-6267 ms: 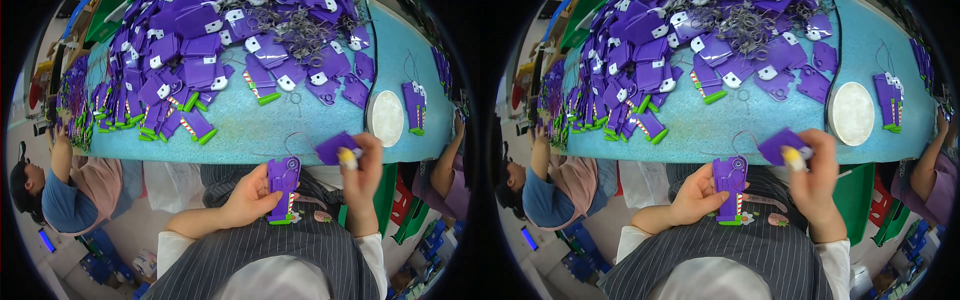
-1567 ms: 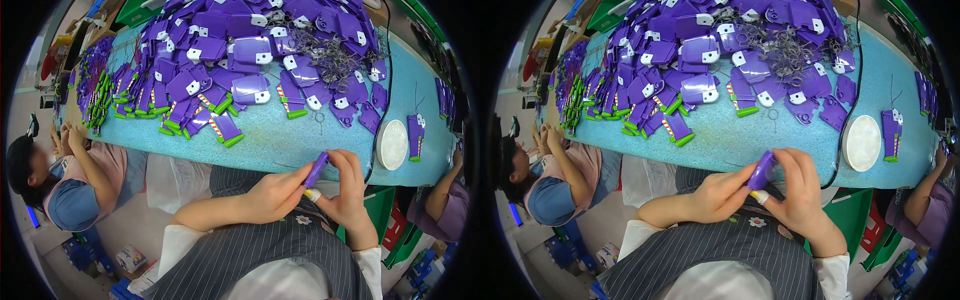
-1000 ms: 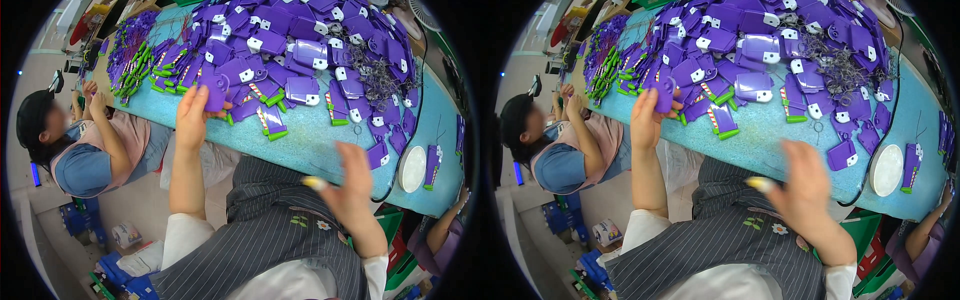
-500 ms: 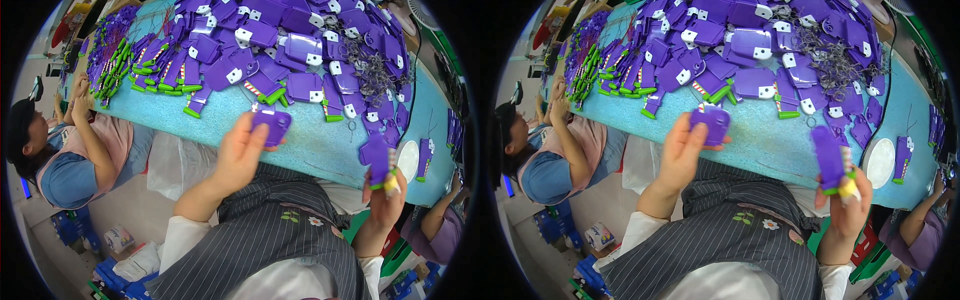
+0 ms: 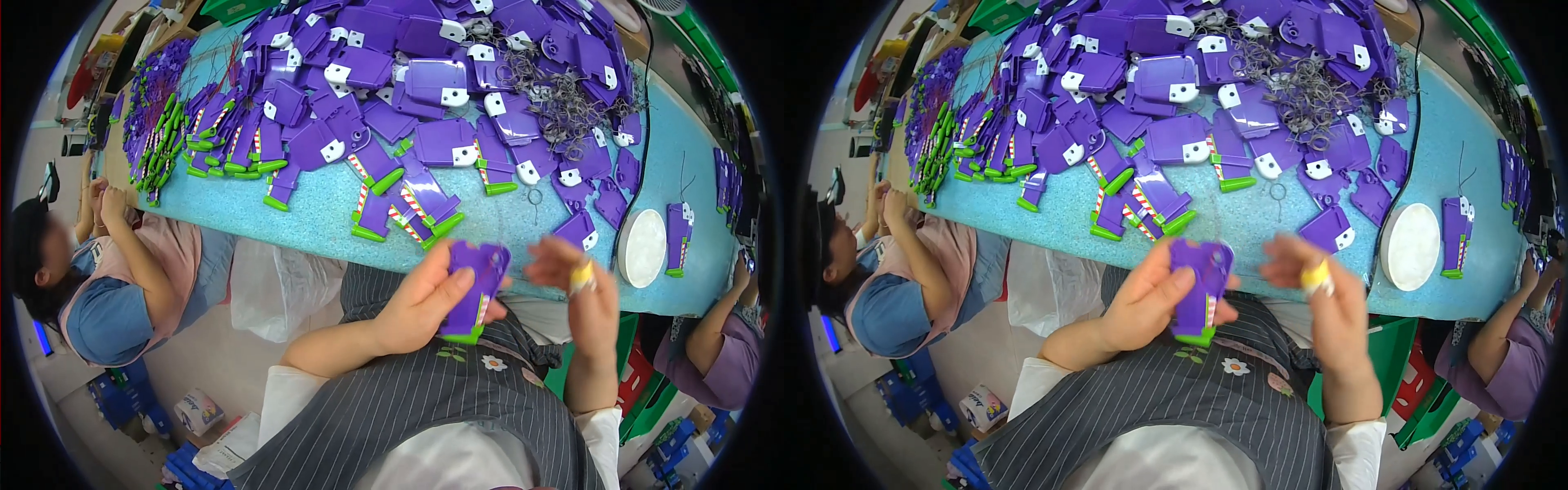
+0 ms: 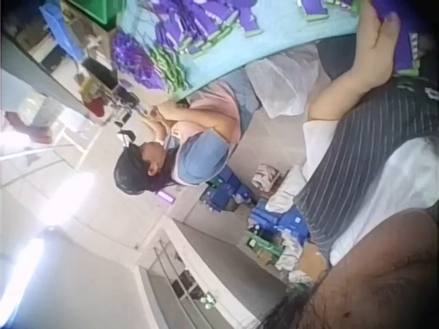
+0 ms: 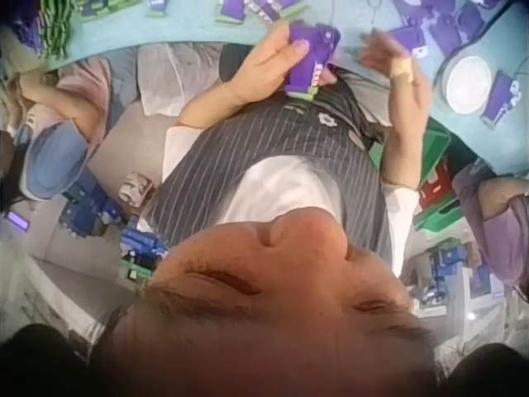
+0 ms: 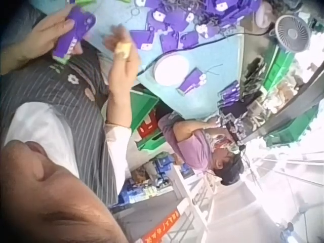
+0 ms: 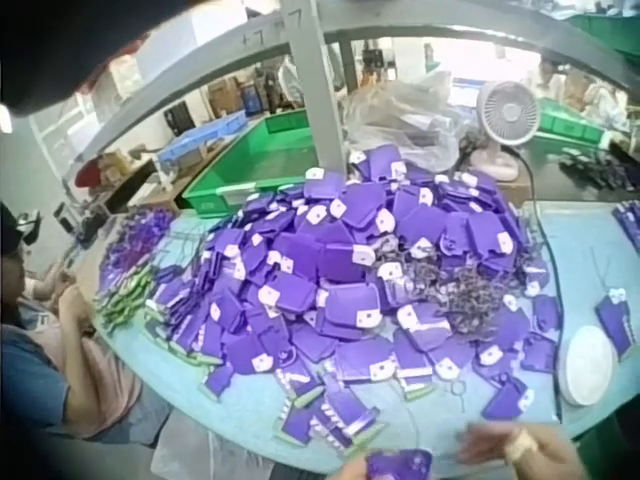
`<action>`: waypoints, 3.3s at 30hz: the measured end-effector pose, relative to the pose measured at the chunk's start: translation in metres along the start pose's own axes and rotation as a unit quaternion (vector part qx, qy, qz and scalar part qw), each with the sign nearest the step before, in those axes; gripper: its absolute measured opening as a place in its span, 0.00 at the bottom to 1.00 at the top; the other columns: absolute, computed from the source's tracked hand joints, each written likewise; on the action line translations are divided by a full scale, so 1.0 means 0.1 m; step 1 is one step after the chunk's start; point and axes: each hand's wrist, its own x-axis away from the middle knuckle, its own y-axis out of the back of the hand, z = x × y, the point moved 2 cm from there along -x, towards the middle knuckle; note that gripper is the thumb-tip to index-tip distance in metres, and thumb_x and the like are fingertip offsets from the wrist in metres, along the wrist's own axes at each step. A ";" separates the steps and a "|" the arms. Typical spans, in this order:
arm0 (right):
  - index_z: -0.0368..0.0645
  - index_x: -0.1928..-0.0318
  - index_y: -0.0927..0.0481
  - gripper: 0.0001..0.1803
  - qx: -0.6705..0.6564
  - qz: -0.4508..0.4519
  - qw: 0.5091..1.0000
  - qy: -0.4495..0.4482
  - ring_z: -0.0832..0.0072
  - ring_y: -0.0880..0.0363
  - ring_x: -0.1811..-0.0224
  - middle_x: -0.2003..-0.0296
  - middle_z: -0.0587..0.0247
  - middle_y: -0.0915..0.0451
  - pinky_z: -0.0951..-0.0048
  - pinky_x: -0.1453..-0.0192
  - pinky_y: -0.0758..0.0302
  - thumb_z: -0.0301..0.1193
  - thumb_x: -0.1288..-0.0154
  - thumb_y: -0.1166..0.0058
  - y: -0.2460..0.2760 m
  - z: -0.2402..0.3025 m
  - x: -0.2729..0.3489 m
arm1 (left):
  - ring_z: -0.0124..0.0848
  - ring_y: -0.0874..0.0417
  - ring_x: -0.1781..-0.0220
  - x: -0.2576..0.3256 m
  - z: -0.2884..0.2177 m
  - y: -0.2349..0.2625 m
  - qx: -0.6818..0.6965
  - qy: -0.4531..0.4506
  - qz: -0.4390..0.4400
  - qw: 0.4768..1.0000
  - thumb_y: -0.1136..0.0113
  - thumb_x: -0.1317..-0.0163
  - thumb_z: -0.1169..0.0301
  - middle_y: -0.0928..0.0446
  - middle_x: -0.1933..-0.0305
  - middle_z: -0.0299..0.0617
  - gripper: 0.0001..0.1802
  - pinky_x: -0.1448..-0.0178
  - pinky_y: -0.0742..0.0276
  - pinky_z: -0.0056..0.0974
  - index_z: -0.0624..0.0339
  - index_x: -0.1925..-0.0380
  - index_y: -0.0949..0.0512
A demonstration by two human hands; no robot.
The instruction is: The person assembles purple and green plastic toy components using a glue applicator bottle.
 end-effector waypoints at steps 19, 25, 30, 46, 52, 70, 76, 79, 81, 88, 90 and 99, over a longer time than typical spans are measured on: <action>0.36 0.66 0.21 0.14 0.411 -0.115 0.847 0.316 0.68 0.29 0.82 0.80 0.61 0.29 0.71 0.80 0.33 0.20 0.59 0.38 -0.35 0.30 0.08 | 0.30 0.24 0.48 0.00 0.15 -0.20 -0.110 -0.168 -0.010 0.980 0.61 0.32 0.78 0.30 0.44 0.48 0.18 0.45 0.27 0.34 0.67 0.42 0.42; 0.36 0.68 0.22 0.13 0.398 -0.111 0.870 0.270 0.68 0.28 0.82 0.80 0.61 0.29 0.71 0.80 0.33 0.20 0.59 0.39 -0.27 0.29 0.11 | 0.26 0.19 0.59 0.05 0.21 -0.15 -0.297 -0.159 -0.056 0.940 0.54 0.35 0.79 0.21 0.59 0.44 0.17 0.55 0.24 0.31 0.72 0.47 0.34; 0.36 0.67 0.22 0.12 0.377 -0.092 0.881 0.270 0.68 0.29 0.82 0.80 0.60 0.29 0.71 0.80 0.34 0.20 0.57 0.39 -0.26 0.32 0.08 | 0.26 0.19 0.65 -0.03 0.23 -0.12 -0.341 -0.240 -0.059 0.907 0.52 0.37 0.79 0.19 0.63 0.45 0.17 0.61 0.23 0.31 0.72 0.48 0.32; 0.36 0.66 0.23 0.08 0.316 -0.103 0.911 0.244 0.70 0.29 0.79 0.77 0.59 0.28 0.73 0.78 0.33 0.22 0.50 0.42 -0.31 0.33 0.05 | 0.38 0.18 0.71 0.00 0.05 -0.21 -0.526 -0.273 -0.025 0.805 0.48 0.44 0.83 0.21 0.66 0.50 0.21 0.65 0.22 0.35 0.72 0.49 0.33; 0.37 0.68 0.28 0.03 0.155 0.085 0.977 0.120 0.78 0.32 0.73 0.75 0.65 0.30 0.77 0.69 0.36 0.23 0.44 0.49 0.02 0.26 -0.25 | 0.40 0.18 0.68 0.02 -0.02 -0.28 -0.570 -0.300 0.071 0.762 0.47 0.43 0.79 0.23 0.65 0.53 0.18 0.64 0.22 0.38 0.72 0.51 0.32; 0.31 0.55 0.25 0.17 0.150 -0.017 0.974 0.167 0.70 0.24 0.58 0.55 0.51 0.23 0.74 0.55 0.29 0.19 0.48 0.51 -0.41 0.02 -0.02 | 0.28 0.20 0.74 -0.01 0.16 -0.10 -0.404 -0.296 -0.122 0.857 0.46 0.41 0.79 0.22 0.67 0.46 0.18 0.69 0.25 0.32 0.72 0.50 0.31; 0.30 0.63 0.21 0.10 0.084 0.091 0.992 0.023 0.70 0.21 0.69 0.68 0.52 0.20 0.72 0.66 0.26 0.22 0.47 0.46 -0.17 0.18 -0.21 | 0.26 0.20 0.58 -0.03 0.10 -0.04 -0.184 -0.135 -0.022 0.973 0.52 0.36 0.79 0.22 0.59 0.43 0.16 0.56 0.24 0.30 0.71 0.49 0.33; 0.31 0.65 0.21 0.08 0.136 0.137 0.980 0.047 0.75 0.22 0.73 0.75 0.54 0.21 0.74 0.70 0.28 0.24 0.44 0.47 -0.12 0.27 -0.27 | 0.34 0.23 0.48 0.02 0.01 0.02 -0.197 -0.054 0.035 0.978 0.58 0.33 0.78 0.28 0.48 0.50 0.18 0.44 0.25 0.39 0.70 0.44 0.39; 0.31 0.67 0.21 0.08 0.079 0.052 0.995 0.020 0.75 0.22 0.74 0.78 0.56 0.22 0.74 0.71 0.28 0.25 0.44 0.46 -0.08 0.32 -0.32 | 0.35 0.23 0.48 0.05 -0.01 0.02 -0.219 -0.036 0.035 0.974 0.58 0.33 0.77 0.28 0.48 0.51 0.18 0.44 0.25 0.40 0.69 0.44 0.39; 0.36 0.75 0.25 0.11 0.526 -0.120 0.837 0.097 0.70 0.25 0.82 0.83 0.55 0.25 0.72 0.76 0.32 0.32 0.45 0.42 -0.15 0.10 -0.80 | 0.39 0.22 0.48 0.22 0.03 -0.15 -0.099 -0.094 -0.031 0.990 0.59 0.33 0.77 0.29 0.46 0.54 0.18 0.44 0.26 0.41 0.66 0.43 0.41; 0.36 0.74 0.25 0.11 0.571 -0.123 0.804 0.113 0.68 0.26 0.82 0.83 0.53 0.26 0.71 0.76 0.31 0.31 0.44 0.43 -0.11 0.12 -0.79 | 0.36 0.23 0.48 0.20 0.05 -0.17 -0.094 -0.089 -0.024 0.991 0.59 0.33 0.78 0.29 0.46 0.51 0.18 0.44 0.26 0.39 0.66 0.43 0.41; 0.33 0.66 0.22 0.05 0.282 -0.339 0.866 0.236 0.78 0.29 0.62 0.61 0.59 0.26 0.82 0.60 0.34 0.18 0.44 0.47 1.01 0.41 0.51 | 0.36 0.24 0.46 -0.01 0.12 -0.26 -0.056 -0.012 0.046 0.997 0.59 0.32 0.75 0.30 0.44 0.51 0.20 0.43 0.28 0.39 0.64 0.41 0.42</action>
